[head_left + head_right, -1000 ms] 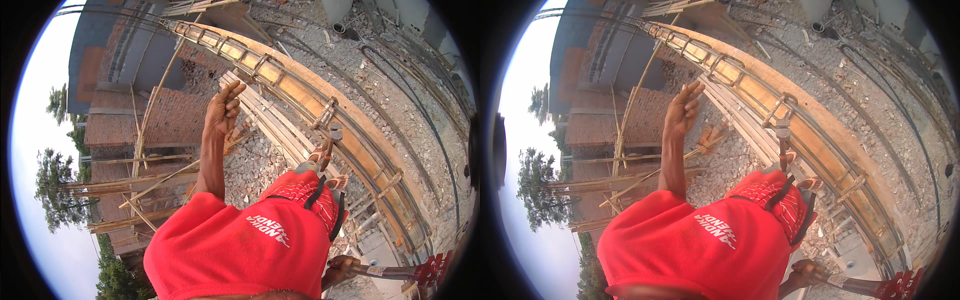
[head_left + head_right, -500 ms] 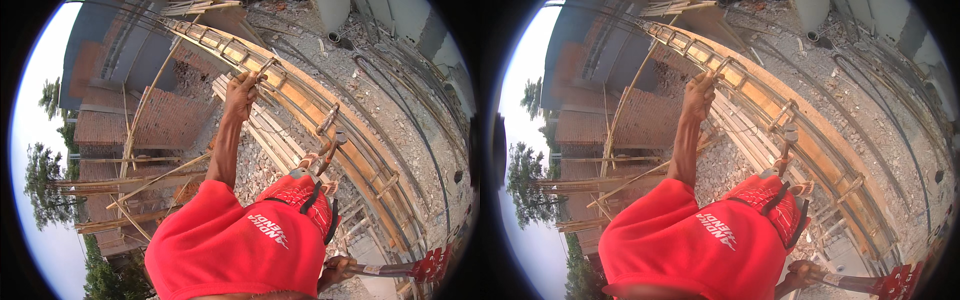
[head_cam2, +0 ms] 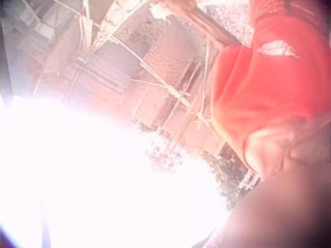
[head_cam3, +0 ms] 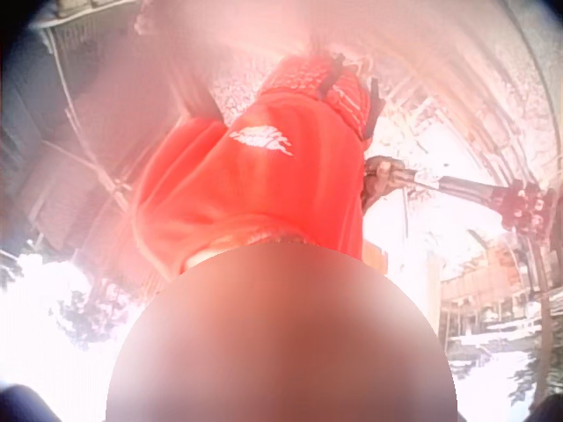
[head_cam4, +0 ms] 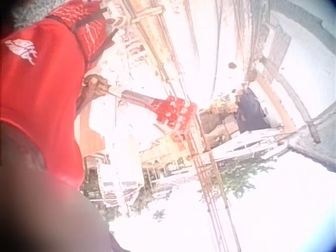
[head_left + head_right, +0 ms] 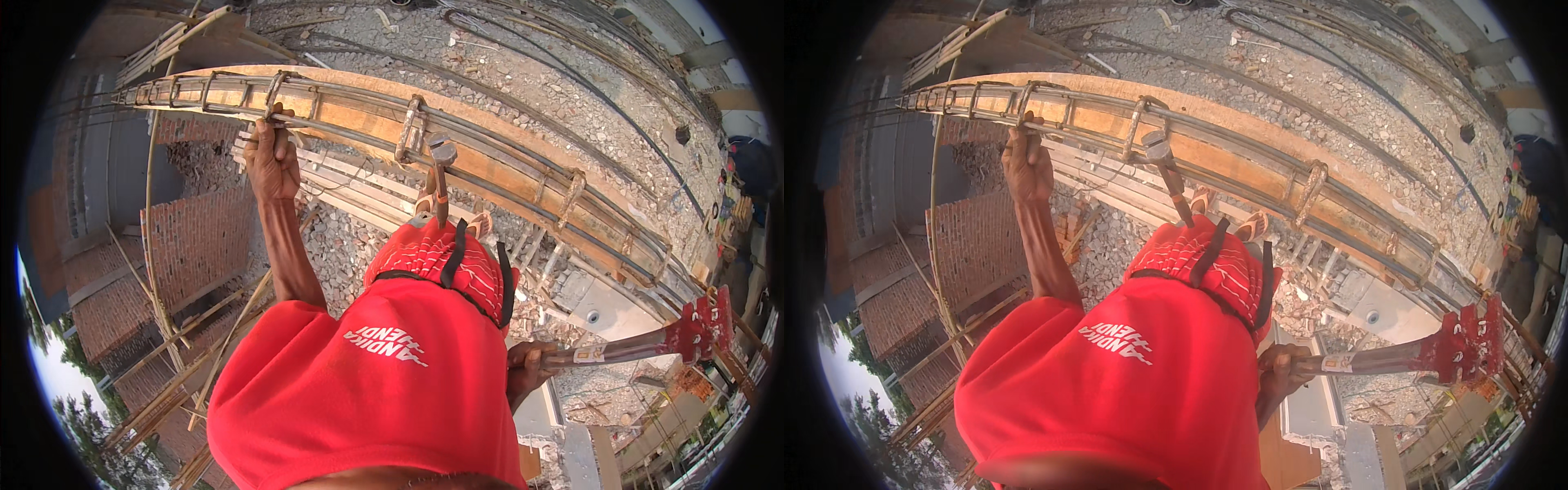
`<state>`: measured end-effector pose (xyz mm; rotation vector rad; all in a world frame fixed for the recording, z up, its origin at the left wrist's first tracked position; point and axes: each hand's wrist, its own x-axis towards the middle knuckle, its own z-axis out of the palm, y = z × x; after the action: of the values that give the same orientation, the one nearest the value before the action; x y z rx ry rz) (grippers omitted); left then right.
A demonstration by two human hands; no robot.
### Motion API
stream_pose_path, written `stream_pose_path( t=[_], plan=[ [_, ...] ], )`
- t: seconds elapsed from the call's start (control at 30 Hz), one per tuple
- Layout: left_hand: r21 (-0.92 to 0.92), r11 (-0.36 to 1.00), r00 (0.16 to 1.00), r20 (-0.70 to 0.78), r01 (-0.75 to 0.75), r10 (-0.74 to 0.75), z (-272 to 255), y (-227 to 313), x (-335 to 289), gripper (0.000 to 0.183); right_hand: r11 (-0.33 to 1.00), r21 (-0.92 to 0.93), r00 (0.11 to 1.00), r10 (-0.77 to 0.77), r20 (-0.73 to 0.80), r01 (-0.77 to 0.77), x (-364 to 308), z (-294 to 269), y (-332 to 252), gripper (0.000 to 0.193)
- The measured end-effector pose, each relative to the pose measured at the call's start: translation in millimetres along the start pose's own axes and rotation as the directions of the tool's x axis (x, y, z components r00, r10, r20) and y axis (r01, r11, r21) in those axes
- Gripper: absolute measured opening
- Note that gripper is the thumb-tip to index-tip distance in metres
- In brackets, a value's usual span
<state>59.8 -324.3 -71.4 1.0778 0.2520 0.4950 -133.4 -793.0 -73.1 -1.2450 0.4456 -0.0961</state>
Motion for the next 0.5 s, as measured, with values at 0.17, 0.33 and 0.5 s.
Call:
stream_pose_path(
  t=[0.17, 0.33, 0.5],
  plan=[
    [-0.18, 0.983, 1.0, 0.007, 0.02, -0.019, -9.1, -6.9, 11.6, 0.035, 0.997, -0.034, 0.99, 0.068, -0.123, -0.072, 3.4, 27.3, -12.8, 0.04],
    [-0.191, 0.982, 0.998, 0.06, 0.013, -0.002, -12.2, -20.0, 15.1, 0.035, 0.993, -0.087, 0.996, 0.08, -0.024, -0.082, 15.2, 49.9, -26.4, 0.043],
    [0.221, 0.972, 0.997, 0.012, 0.075, -0.079, -30.3, -4.1, 16.2, 0.038, 0.987, -0.152, 0.99, 0.068, 0.123, -0.049, 15.4, 62.2, -21.1, 0.046]
  ],
)
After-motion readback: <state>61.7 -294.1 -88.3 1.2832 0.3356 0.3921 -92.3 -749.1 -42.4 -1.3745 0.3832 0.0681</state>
